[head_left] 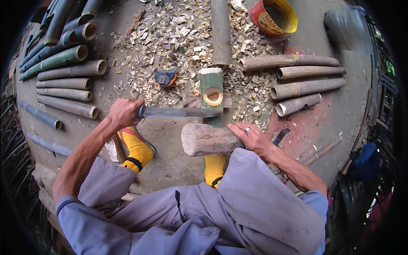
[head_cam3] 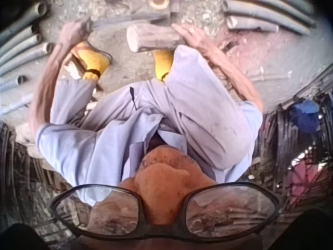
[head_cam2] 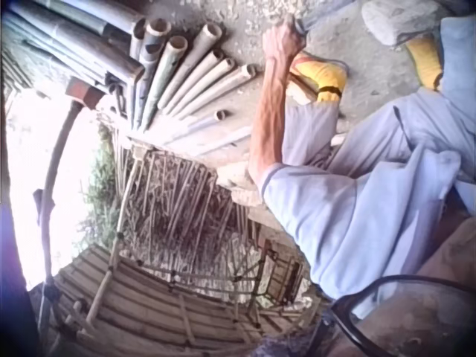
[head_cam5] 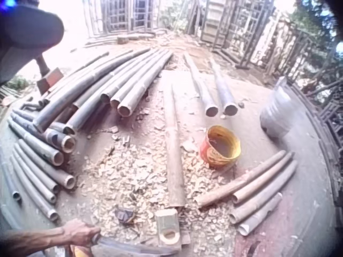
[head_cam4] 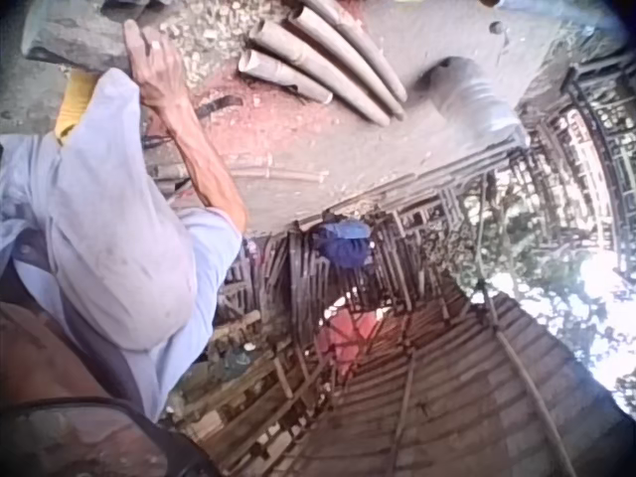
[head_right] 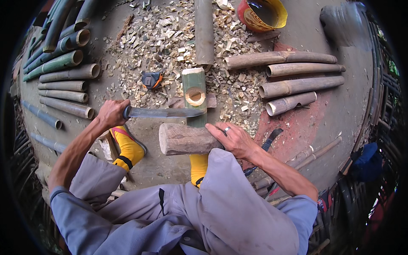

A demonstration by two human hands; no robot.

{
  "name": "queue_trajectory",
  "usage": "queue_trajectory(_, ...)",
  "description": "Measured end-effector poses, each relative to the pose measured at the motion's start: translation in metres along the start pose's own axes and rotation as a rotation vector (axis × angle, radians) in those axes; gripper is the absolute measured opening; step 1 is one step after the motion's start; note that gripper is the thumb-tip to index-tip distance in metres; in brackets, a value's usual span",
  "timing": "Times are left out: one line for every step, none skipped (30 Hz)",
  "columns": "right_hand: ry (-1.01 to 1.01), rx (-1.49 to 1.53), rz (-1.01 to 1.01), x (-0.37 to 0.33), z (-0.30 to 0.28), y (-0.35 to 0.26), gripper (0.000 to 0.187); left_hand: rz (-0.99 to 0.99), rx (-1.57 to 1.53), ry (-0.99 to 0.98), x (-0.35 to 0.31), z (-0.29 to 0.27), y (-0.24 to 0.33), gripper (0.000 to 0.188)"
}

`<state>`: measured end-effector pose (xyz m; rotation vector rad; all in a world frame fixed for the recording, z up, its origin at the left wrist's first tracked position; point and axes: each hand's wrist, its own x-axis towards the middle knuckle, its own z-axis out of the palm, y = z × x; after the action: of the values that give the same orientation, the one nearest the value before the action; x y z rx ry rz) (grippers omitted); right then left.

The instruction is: The person carves a hole into a bamboo section using a knife and a wooden mallet, then refines the hole with a smaller blade and a drill bit held by hand.

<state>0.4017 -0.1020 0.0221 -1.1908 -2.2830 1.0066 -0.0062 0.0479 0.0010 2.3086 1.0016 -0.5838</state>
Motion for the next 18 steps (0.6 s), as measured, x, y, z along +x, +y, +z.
queue_trajectory(0.004,-0.001,0.005,-0.004,0.003,0.004,0.061,0.004,-0.001,0.013,0.001,-0.002,0.001,0.025)
queue_trajectory(0.008,-0.002,0.011,-0.007,0.004,0.006,0.062,0.01,-0.015,0.021,0.003,-0.003,0.002,0.025)
queue_trajectory(0.034,0.016,0.053,-0.008,0.005,0.005,0.062,0.008,-0.03,0.026,0.002,-0.004,0.004,0.025)
queue_trajectory(0.06,0.033,0.096,-0.011,0.006,0.002,0.063,0.008,-0.046,0.033,0.002,-0.005,0.005,0.025)
queue_trajectory(0.087,0.048,0.141,-0.016,0.006,0.0,0.063,0.005,-0.062,0.049,0.004,-0.002,0.005,0.024)
queue_trajectory(0.114,0.029,0.174,-0.023,0.009,0.0,0.07,0.002,-0.079,0.066,0.007,0.003,0.005,0.024)
queue_trajectory(0.134,0.068,0.271,-0.023,0.013,-0.001,0.074,-0.029,-0.098,0.083,0.001,0.008,0.006,0.024)
queue_trajectory(0.15,0.106,0.369,-0.026,0.018,-0.001,0.079,-0.071,-0.088,0.062,-0.006,0.01,0.006,0.024)
queue_trajectory(0.183,0.125,0.492,-0.032,0.02,-0.003,0.083,-0.078,-0.075,0.045,-0.001,0.009,0.008,0.023)
queue_trajectory(0.216,0.158,0.551,-0.04,0.026,0.002,0.092,-0.087,-0.063,0.027,0.002,0.009,0.009,0.023)
queue_trajectory(0.22,0.154,0.585,-0.048,0.027,0.004,0.091,-0.077,-0.066,0.04,0.003,0.01,0.009,0.023)
queue_trajectory(0.222,0.152,0.621,-0.05,0.026,0.004,0.091,-0.068,-0.07,0.052,0.004,0.013,0.008,0.023)
queue_trajectory(0.223,0.151,0.656,-0.052,0.025,0.003,0.09,-0.061,-0.075,0.063,0.004,0.015,0.008,0.023)
queue_trajectory(0.222,0.144,0.653,-0.053,0.025,0.003,0.091,-0.06,-0.08,0.057,0.004,0.016,0.008,0.023)
queue_trajectory(0.222,0.138,0.648,-0.053,0.026,0.003,0.091,-0.061,-0.082,0.052,0.004,0.016,0.007,0.024)
queue_trajectory(0.221,0.131,0.643,-0.052,0.026,0.003,0.091,-0.062,-0.085,0.047,0.005,0.015,0.006,0.024)
queue_trajectory(0.222,0.134,0.649,-0.052,0.026,0.003,0.092,-0.066,-0.084,0.043,0.005,0.014,0.007,0.025)
queue_trajectory(0.22,0.137,0.655,-0.052,0.026,0.002,0.092,-0.073,-0.085,0.039,0.004,0.013,0.008,0.025)
